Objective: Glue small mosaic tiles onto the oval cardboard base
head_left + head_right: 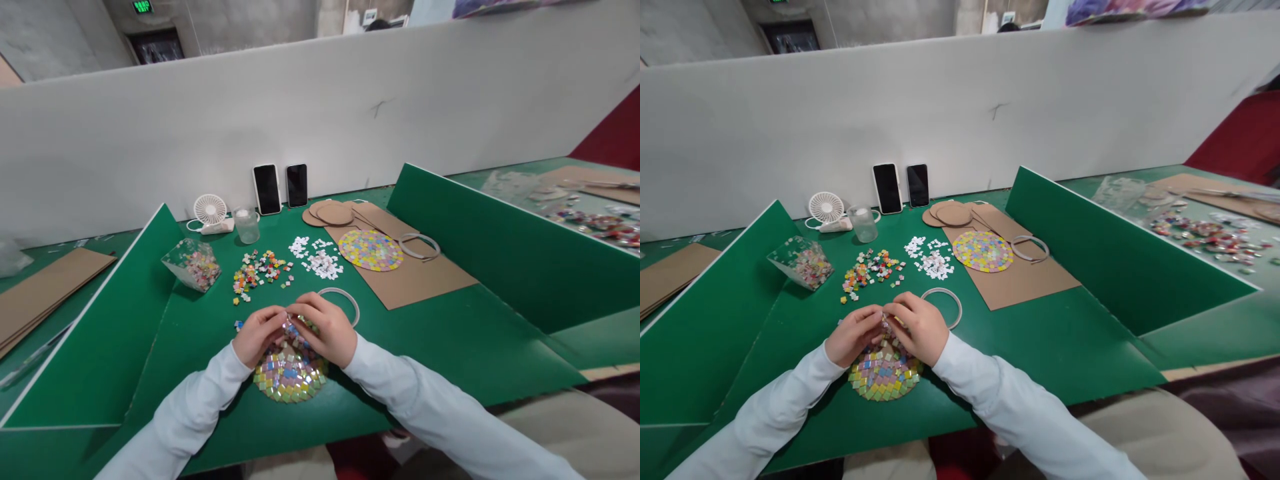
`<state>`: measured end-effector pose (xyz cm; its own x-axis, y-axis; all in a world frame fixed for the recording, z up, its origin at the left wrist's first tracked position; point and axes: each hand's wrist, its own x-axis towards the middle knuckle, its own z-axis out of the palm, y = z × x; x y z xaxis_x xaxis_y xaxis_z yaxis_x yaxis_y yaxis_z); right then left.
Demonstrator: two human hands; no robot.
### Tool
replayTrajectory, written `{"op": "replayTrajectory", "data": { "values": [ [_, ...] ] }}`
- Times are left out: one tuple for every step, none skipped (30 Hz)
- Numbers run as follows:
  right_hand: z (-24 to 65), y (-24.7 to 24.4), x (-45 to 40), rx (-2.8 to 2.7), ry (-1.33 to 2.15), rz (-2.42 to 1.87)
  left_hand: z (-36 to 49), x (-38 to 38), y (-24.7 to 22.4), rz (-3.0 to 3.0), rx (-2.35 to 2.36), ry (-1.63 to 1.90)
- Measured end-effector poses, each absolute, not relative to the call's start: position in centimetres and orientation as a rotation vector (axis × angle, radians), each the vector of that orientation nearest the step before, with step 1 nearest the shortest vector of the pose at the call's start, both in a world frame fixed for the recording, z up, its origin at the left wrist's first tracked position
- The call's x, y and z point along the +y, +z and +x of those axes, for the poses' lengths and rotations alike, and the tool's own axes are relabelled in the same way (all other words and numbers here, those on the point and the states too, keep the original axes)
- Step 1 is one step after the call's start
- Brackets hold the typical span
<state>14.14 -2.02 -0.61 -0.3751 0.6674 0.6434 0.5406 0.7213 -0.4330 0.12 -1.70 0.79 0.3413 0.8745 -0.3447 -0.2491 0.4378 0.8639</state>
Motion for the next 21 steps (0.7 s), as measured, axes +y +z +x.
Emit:
{"op": "replayTrajectory", "data": {
  "values": [
    [14.1,-0.6,-2.0,-2.067,0.206,-0.92,0.1,-1.7,0.7,0.814,0.941,0.851],
    [14.1,-0.5,-2.0,-2.067,0.223,-0.924,0.1,-1.7,0.7,0.828,0.946,0.855],
    [14.1,-0.5,-2.0,-2.07,0.237,-0.93,0.1,-1.7,0.6,0.849,0.954,0.858],
    [14.1,-0.5,-2.0,-2.076,0.247,-0.937,0.0,-1.6,0.4,0.876,0.964,0.863],
    [14.1,-0.6,-2.0,-2.085,0.253,-0.947,-0.1,-1.6,0.3,0.907,0.977,0.875],
    [14.1,-0.6,-2.0,-2.095,0.257,-0.958,-0.2,-1.5,0.1,0.941,0.992,0.892],
    [14.1,-0.7,-2.0,-2.101,0.258,-0.97,-0.3,-1.4,-0.1,0.975,1.007,0.911],
    [14.1,-0.8,-2.0,-2.1,0.259,-0.982,-0.4,-1.4,-0.2,1.007,1.023,0.929],
    [14.1,-0.8,-2.1,-2.092,0.261,-0.996,-0.5,-1.3,-0.3,1.036,1.039,0.942],
    [14.0,-0.8,-2.1,-2.078,0.264,-1.007,-0.6,-1.3,-0.4,1.061,1.055,0.947],
    [14.0,-0.8,-2.1,-2.062,0.268,-1.018,-0.7,-1.2,-0.5,1.079,1.069,0.946],
    [14.0,-0.8,-2.1,-2.049,0.273,-1.025,-0.7,-1.2,-0.5,1.095,1.084,0.941],
    [14.0,-0.8,-2.1,-2.041,0.277,-1.03,-0.7,-1.2,-0.4,1.109,1.099,0.938],
    [14.0,-0.8,-2.2,-2.041,0.28,-1.031,-0.6,-1.3,-0.4,1.125,1.112,0.937],
    [14.0,-0.7,-2.2,-2.047,0.282,-1.03,-0.6,-1.3,-0.3,1.141,1.124,0.939],
    [14.0,-0.7,-2.2,-2.056,0.284,-1.029,-0.5,-1.3,-0.2,1.161,1.133,0.941],
    [14.0,-0.7,-2.2,-2.064,0.284,-1.028,-0.5,-1.4,-0.1,1.181,1.14,0.943],
    [14.0,-0.8,-2.2,-2.07,0.282,-1.026,-0.4,-1.4,0.0,1.198,1.143,0.944],
    [14.0,-0.8,-2.2,-2.073,0.28,-1.025,-0.3,-1.4,0.1,1.211,1.145,0.943],
    [13.9,-0.8,-2.2,-2.072,0.275,-1.024,-0.3,-1.5,0.3,1.22,1.148,0.941],
    [13.9,-0.9,-2.2,-2.069,0.27,-1.024,-0.3,-1.5,0.4,1.226,1.154,0.938]
  ]
}}
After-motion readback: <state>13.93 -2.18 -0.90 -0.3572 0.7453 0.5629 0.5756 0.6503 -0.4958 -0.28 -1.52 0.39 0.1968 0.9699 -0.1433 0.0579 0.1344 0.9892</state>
